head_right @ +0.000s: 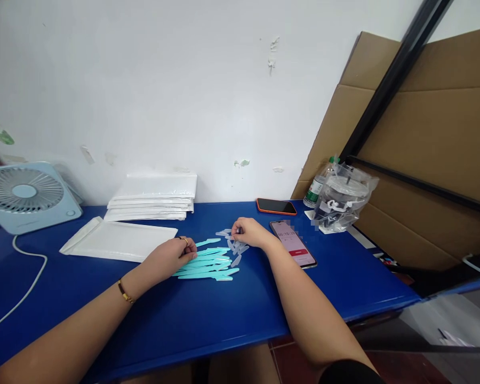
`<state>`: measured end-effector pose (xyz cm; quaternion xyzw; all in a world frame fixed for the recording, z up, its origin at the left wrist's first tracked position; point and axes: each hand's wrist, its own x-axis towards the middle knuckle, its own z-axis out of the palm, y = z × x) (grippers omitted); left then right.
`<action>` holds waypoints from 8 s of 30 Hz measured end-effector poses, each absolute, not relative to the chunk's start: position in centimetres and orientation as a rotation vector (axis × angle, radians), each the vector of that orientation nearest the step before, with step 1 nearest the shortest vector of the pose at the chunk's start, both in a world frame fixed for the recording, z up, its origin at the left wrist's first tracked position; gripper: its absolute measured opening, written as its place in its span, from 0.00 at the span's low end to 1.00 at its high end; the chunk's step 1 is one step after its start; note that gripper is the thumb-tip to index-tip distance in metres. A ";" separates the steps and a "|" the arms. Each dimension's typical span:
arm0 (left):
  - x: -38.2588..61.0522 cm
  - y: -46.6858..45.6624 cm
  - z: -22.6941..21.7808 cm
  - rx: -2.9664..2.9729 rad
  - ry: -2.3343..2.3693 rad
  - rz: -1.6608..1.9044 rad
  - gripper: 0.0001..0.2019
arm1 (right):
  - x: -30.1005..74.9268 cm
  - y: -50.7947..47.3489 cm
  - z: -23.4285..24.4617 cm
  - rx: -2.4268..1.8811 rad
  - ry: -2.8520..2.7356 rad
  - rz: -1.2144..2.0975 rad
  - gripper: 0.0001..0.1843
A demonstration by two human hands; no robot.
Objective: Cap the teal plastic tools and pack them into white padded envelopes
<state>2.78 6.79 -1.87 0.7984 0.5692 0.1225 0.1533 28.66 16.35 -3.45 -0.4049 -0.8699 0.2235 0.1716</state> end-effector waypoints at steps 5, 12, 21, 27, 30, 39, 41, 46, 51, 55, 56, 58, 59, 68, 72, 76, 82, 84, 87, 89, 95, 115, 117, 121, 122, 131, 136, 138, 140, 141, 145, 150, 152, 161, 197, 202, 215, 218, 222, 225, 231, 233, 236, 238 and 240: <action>2.6 7.1 -1.9 2.183 1.681 0.421 0.06 | 28.8 16.1 -3.0 -1.189 -2.411 0.744 0.05; 1.8 7.9 -2.0 2.125 1.715 0.590 0.06 | 28.1 15.2 -2.4 -0.994 -2.164 1.186 0.13; 2.0 8.2 -1.9 2.113 1.656 0.585 0.07 | 26.4 14.4 -2.4 -0.960 -2.196 1.124 0.12; 2.0 8.6 -2.2 2.234 1.682 0.588 0.07 | 25.2 13.6 -2.2 -0.991 -2.279 0.976 0.09; 1.9 8.6 -2.0 2.303 1.734 0.640 0.09 | 26.0 13.8 -1.6 -0.957 -2.352 0.759 0.08; 2.3 7.9 -1.8 2.367 1.551 0.343 0.07 | 28.0 14.5 -1.0 -0.910 -2.685 0.724 0.09; 2.4 7.8 -1.9 2.351 1.582 0.312 0.07 | 28.0 14.5 -1.1 -0.931 -2.692 0.733 0.08; 2.6 7.4 -1.5 2.331 1.663 0.265 0.07 | 28.1 14.6 -1.6 -0.962 -2.670 0.687 0.06; 2.8 7.1 -1.5 2.354 1.720 0.233 0.09 | 27.7 14.7 -2.0 -1.005 -2.682 0.530 0.07; 2.4 7.3 -1.7 2.373 1.727 0.303 0.09 | 27.8 14.4 -1.5 -1.027 -2.613 0.616 0.08; 2.3 7.3 -1.7 2.379 1.731 0.337 0.09 | 27.9 14.3 -1.3 -1.027 -2.574 0.684 0.09; 2.1 7.5 -1.7 2.384 1.743 0.401 0.09 | 28.1 14.2 -0.9 -1.011 -2.501 0.798 0.09; 2.0 7.5 -1.6 2.384 1.751 0.424 0.09 | 28.2 14.1 -0.7 -0.998 -2.473 0.835 0.09; 2.0 7.5 -1.5 2.348 1.748 0.470 0.09 | 27.9 14.0 -0.9 -0.973 -2.432 0.948 0.09; 2.2 7.6 -1.5 2.389 1.715 0.469 0.10 | 26.9 13.6 -1.3 -0.932 -2.453 0.932 0.09; 1.9 8.0 -1.7 2.417 1.740 0.445 0.09 | 25.9 13.4 -1.9 -0.936 -2.480 0.903 0.09; 1.5 8.5 -2.9 2.414 1.688 0.497 0.19 | 26.1 14.0 -2.4 -1.009 -2.458 0.619 0.13; 1.5 8.7 -3.3 2.435 1.657 0.475 0.17 | 26.2 14.1 -2.5 -1.041 -2.481 0.622 0.17; 1.6 8.9 -3.6 2.469 1.602 0.452 0.16 | 25.9 14.0 -2.5 -1.101 -2.517 0.603 0.19; 1.6 9.1 -3.6 2.487 1.563 0.440 0.16 | 25.6 13.8 -2.5 -1.109 -2.531 0.581 0.17; 1.6 9.1 -3.1 2.531 1.617 0.358 0.15 | 25.7 14.1 -2.3 -1.080 -2.541 0.539 0.15; 2.3 7.6 -2.4 2.180 1.589 0.430 0.09 | 27.0 14.9 -2.7 -1.113 -2.291 0.682 0.05; 2.3 7.6 -2.2 2.183 1.604 0.456 0.08 | 27.6 14.9 -2.6 -1.060 -2.201 0.905 0.05; 2.2 7.4 -1.7 2.183 1.607 0.562 0.08 | 28.0 14.8 -2.1 -0.993 -2.111 1.122 0.05; 2.2 7.4 -1.5 2.175 1.596 0.585 0.08 | 28.0 14.8 -2.0 -0.985 -2.097 1.152 0.05; 1.4 7.5 -1.0 2.114 1.617 0.630 0.12 | 27.7 14.6 -2.5 -0.889 -2.037 1.042 0.04; 1.0 7.8 -1.3 2.109 1.625 0.614 0.13 | 27.3 14.3 -2.2 -0.807 -2.091 0.861 0.03; 0.9 7.9 -1.4 2.108 1.624 0.598 0.13 | 27.1 14.1 -2.0 -0.785 -2.104 0.788 0.03; 0.9 7.9 -1.4 2.108 1.622 0.599 0.13 | 26.9 14.0 -1.9 -0.757 -2.117 0.734 0.03; 0.9 7.9 -1.4 2.106 1.623 0.600 0.13 | 26.8 14.0 -1.9 -0.742 -2.125 0.715 0.03; 0.8 8.1 -1.3 2.083 1.646 0.588 0.13 | 26.9 14.0 -1.8 -0.711 -2.141 0.674 0.03; 0.9 8.0 -1.1 2.074 1.641 0.586 0.14 | 26.6 13.7 -1.7 -0.723 -2.119 0.655 0.03; 1.1 7.9 -1.1 2.077 1.603 0.600 0.14 | 26.1 13.4 -1.7 -0.735 -2.134 0.686 0.04; 1.5 7.8 -1.4 2.277 1.704 0.590 0.14 | 27.6 15.2 -2.2 -0.903 -2.241 0.564 0.09; 3.0 7.6 -2.3 2.381 1.671 0.458 0.11 | 27.5 14.6 -1.6 -1.010 -1.690 1.508 0.06; 2.5 7.7 -2.0 2.264 1.712 0.549 0.10 | 27.4 14.1 -1.4 -0.996 -1.709 1.532 0.07; 1.8 8.2 -2.2 2.152 1.715 0.563 0.10 | 27.2 14.3 -1.8 -0.924 -1.717 1.487 0.06; 1.7 8.4 -2.2 2.140 1.723 0.556 0.11 | 27.2 14.3 -1.9 -0.913 -1.720 1.496 0.07; 2.1 8.3 -2.2 2.178 1.696 0.561 0.11 | 25.9 13.5 -1.9 -0.867 -1.805 1.547 0.09; 2.2 8.1 -1.9 2.235 1.715 0.540 0.10 | 25.5 13.4 -1.9 -0.885 -1.907 1.512 0.10; 2.2 7.5 -1.2 2.400 1.652 0.524 0.10 | 29.3 15.1 -1.3 -1.265 -2.188 0.760 0.08; 2.3 7.2 -1.1 2.444 1.492 0.429 0.09 | 30.8 15.6 -1.0 -1.382 -2.301 0.681 0.07; 2.8 6.8 -1.3 2.465 1.402 0.330 0.07 | 31.7 15.7 -0.8 -1.496 -2.435 0.709 0.09; 3.1 6.7 -1.4 2.451 1.417 0.304 0.07 | 31.5 15.6 -1.0 -1.507 -2.483 0.723 0.08; 3.3 6.7 -1.4 2.428 1.443 0.303 0.08 | 30.9 15.5 -1.3 -1.485 -2.500 0.727 0.04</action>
